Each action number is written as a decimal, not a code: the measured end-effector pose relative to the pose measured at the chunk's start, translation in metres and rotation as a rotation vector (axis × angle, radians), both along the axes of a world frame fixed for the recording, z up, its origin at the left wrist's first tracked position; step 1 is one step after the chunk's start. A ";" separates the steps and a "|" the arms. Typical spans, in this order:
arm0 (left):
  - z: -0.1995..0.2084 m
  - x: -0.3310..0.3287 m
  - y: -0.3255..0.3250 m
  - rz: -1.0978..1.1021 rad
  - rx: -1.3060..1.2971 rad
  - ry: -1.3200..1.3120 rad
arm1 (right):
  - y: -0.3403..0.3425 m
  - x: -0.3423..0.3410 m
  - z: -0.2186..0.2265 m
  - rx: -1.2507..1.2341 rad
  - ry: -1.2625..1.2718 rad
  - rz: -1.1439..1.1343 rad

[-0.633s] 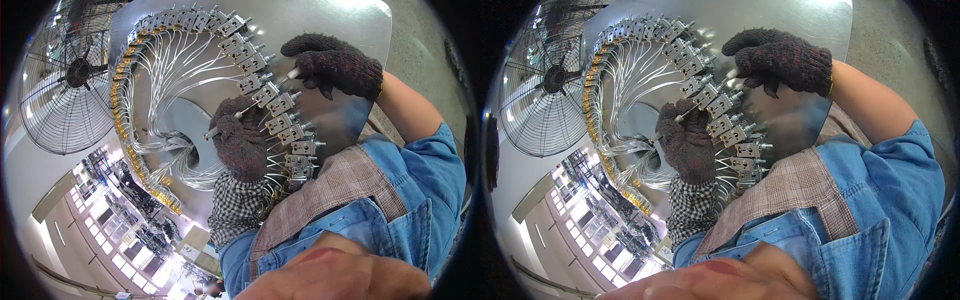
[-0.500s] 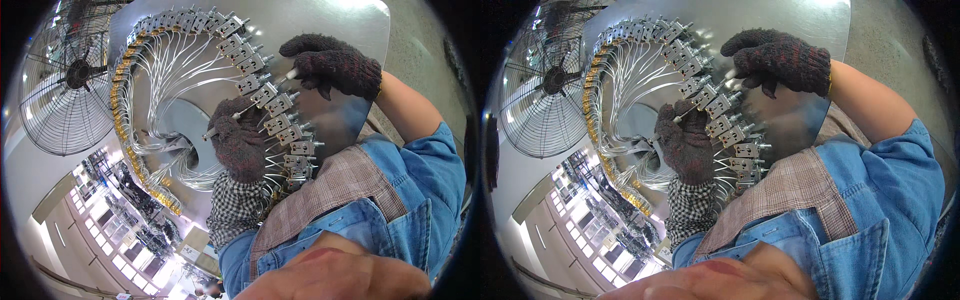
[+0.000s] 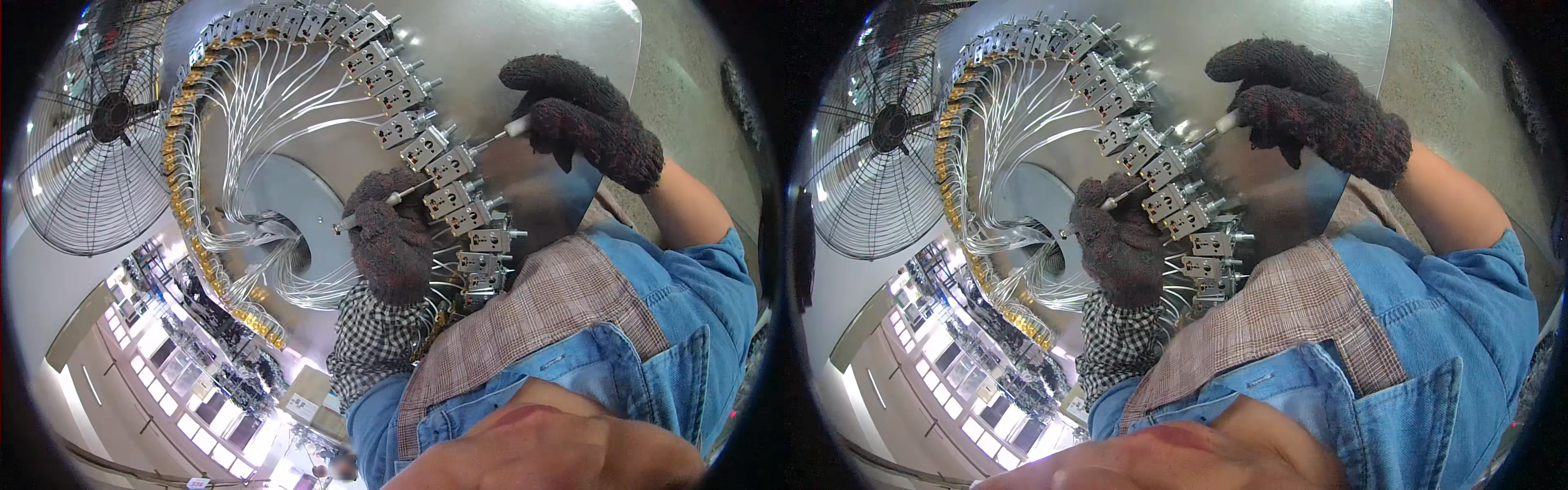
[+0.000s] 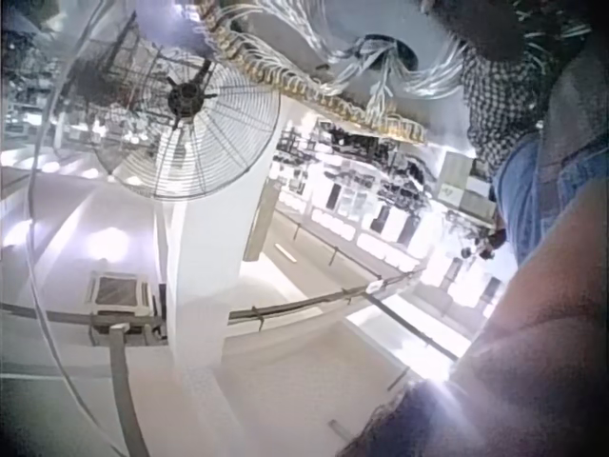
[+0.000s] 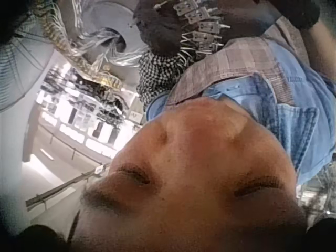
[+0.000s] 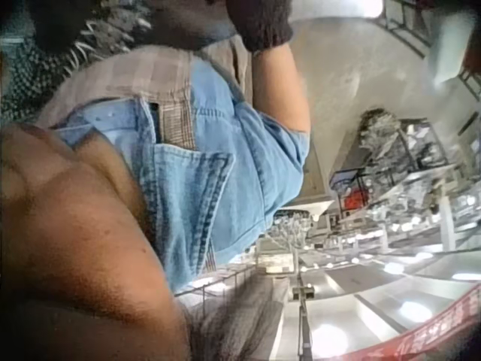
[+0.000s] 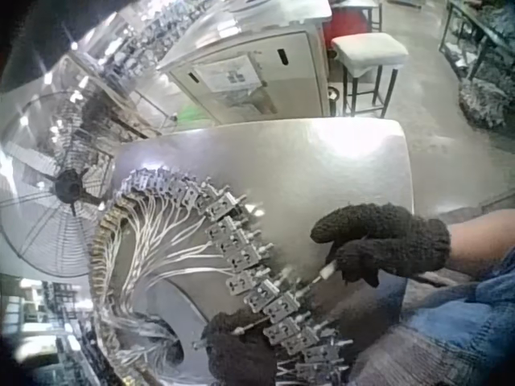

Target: Assembling or adjusting small electronic components on a circular metal fixture.

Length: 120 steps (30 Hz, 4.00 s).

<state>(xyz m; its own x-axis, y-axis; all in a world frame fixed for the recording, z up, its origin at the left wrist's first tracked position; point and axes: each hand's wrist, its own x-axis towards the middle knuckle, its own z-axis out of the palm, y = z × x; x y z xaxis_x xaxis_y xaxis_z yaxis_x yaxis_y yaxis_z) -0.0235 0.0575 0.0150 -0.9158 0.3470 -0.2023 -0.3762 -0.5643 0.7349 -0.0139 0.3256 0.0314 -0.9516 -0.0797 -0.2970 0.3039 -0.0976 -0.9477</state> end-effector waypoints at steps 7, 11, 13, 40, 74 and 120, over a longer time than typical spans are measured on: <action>0.000 0.004 0.013 0.158 -0.029 -0.007 | -0.003 0.003 -0.010 -0.043 0.022 0.025; -0.006 0.008 0.005 0.161 -0.159 -0.023 | -0.003 0.001 -0.009 -0.040 0.073 0.055; -0.008 0.009 0.009 0.247 -0.214 0.033 | -0.002 0.002 -0.011 -0.052 0.047 0.082; 0.012 0.006 0.023 0.250 -0.252 -0.084 | 0.002 -0.009 -0.020 0.124 0.312 0.179; 0.001 0.003 0.018 0.218 -0.533 0.169 | -0.008 -0.002 -0.026 0.138 0.207 0.115; 0.002 0.001 0.005 0.047 -0.093 0.048 | -0.016 0.001 0.007 -0.016 -0.160 -0.001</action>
